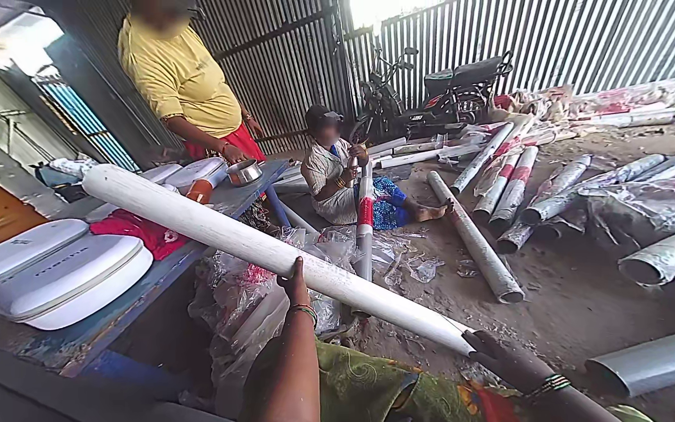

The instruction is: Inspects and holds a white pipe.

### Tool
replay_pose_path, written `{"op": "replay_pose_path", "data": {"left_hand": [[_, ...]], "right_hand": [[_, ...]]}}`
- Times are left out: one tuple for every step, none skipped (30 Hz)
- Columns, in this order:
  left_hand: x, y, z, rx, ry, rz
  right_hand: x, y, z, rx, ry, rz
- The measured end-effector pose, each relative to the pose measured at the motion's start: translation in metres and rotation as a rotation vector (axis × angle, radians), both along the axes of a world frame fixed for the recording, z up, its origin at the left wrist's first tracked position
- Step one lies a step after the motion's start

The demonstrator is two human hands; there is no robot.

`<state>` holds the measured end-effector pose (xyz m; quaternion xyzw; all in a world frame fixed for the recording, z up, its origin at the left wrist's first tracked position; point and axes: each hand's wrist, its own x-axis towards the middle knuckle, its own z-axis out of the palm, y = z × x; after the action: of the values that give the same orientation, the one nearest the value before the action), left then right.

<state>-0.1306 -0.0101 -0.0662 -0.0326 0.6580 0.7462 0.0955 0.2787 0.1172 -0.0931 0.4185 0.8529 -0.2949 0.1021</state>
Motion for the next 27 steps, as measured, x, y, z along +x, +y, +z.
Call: {"op": "replay_pose_path", "data": {"left_hand": [[0.0, 0.001, -0.002, 0.004, -0.002, -0.003], [0.0, 0.002, -0.002, 0.01, -0.001, -0.004], [-0.001, 0.002, -0.002, 0.022, 0.007, 0.0], [-0.002, 0.001, -0.002, 0.038, 0.012, 0.006], [-0.003, 0.0, -0.002, 0.055, 0.019, 0.013], [-0.003, 0.0, -0.003, 0.069, 0.025, 0.019], [-0.003, 0.0, -0.004, 0.081, 0.028, 0.024], [-0.003, 0.001, -0.004, 0.085, 0.025, 0.027], [-0.003, 0.001, -0.005, 0.089, 0.023, 0.026], [-0.003, 0.0, -0.005, 0.091, 0.022, 0.025], [-0.003, 0.0, -0.004, 0.09, 0.022, 0.026], [-0.002, 0.0, -0.003, 0.089, 0.024, 0.028], [-0.002, 0.0, -0.003, 0.088, 0.024, 0.029], [-0.001, 0.0, -0.003, 0.088, 0.024, 0.028], [-0.001, 0.0, -0.004, 0.088, 0.025, 0.028], [-0.001, 0.0, -0.004, 0.088, 0.027, 0.028], [-0.002, 0.0, -0.004, 0.086, 0.029, 0.026], [-0.001, 0.0, -0.004, 0.082, 0.029, 0.026], [0.0, 0.0, -0.003, 0.077, 0.026, 0.027], [0.0, 0.0, -0.003, 0.075, 0.024, 0.025], [0.001, 0.0, -0.003, 0.072, 0.025, 0.019], [0.003, 0.0, -0.003, 0.074, 0.029, 0.017], [0.004, 0.001, -0.003, 0.076, 0.031, 0.016], [0.005, 0.001, -0.003, 0.08, 0.031, 0.012], [0.004, 0.001, -0.003, 0.08, 0.032, 0.012], [0.004, 0.001, -0.003, 0.074, 0.029, 0.012], [0.003, 0.0, -0.003, 0.068, 0.027, 0.012]], "right_hand": [[0.001, 0.001, -0.002, -0.001, -0.011, 0.003], [0.001, 0.002, -0.004, 0.002, -0.018, 0.008], [0.0, 0.005, -0.008, 0.008, -0.017, 0.017], [-0.001, 0.006, -0.011, 0.011, -0.007, 0.026], [-0.002, 0.005, -0.012, 0.011, 0.007, 0.032], [-0.002, 0.004, -0.013, 0.009, 0.02, 0.031], [-0.001, 0.003, -0.012, -0.001, 0.036, 0.024], [-0.001, 0.001, -0.009, -0.016, 0.054, 0.011], [-0.002, -0.001, -0.005, -0.024, 0.045, 0.006], [-0.003, -0.003, -0.002, -0.026, 0.037, 0.004], [-0.003, -0.005, 0.002, -0.025, 0.027, 0.003], [-0.004, -0.006, 0.004, -0.021, 0.018, 0.007], [-0.004, -0.007, 0.005, -0.017, 0.016, 0.01], [-0.004, -0.007, 0.004, -0.014, 0.017, 0.011], [-0.003, -0.007, 0.003, -0.013, 0.019, 0.011], [-0.003, -0.006, 0.002, -0.011, 0.025, 0.011], [-0.003, -0.006, 0.001, -0.005, 0.032, 0.012], [-0.004, -0.006, 0.002, 0.0, 0.028, 0.015], [-0.004, -0.006, 0.002, 0.002, 0.022, 0.018], [-0.004, -0.005, 0.002, 0.002, 0.015, 0.018], [-0.004, -0.004, 0.001, 0.001, 0.011, 0.019], [-0.004, -0.003, -0.001, 0.001, 0.006, 0.021], [-0.003, -0.001, -0.003, -0.002, 0.003, 0.018], [-0.003, -0.001, -0.003, -0.012, 0.003, 0.011], [-0.003, -0.001, -0.002, -0.016, 0.002, 0.007], [-0.004, -0.002, 0.0, -0.018, -0.004, 0.009], [-0.005, -0.003, 0.002, -0.02, -0.012, 0.011]]}}
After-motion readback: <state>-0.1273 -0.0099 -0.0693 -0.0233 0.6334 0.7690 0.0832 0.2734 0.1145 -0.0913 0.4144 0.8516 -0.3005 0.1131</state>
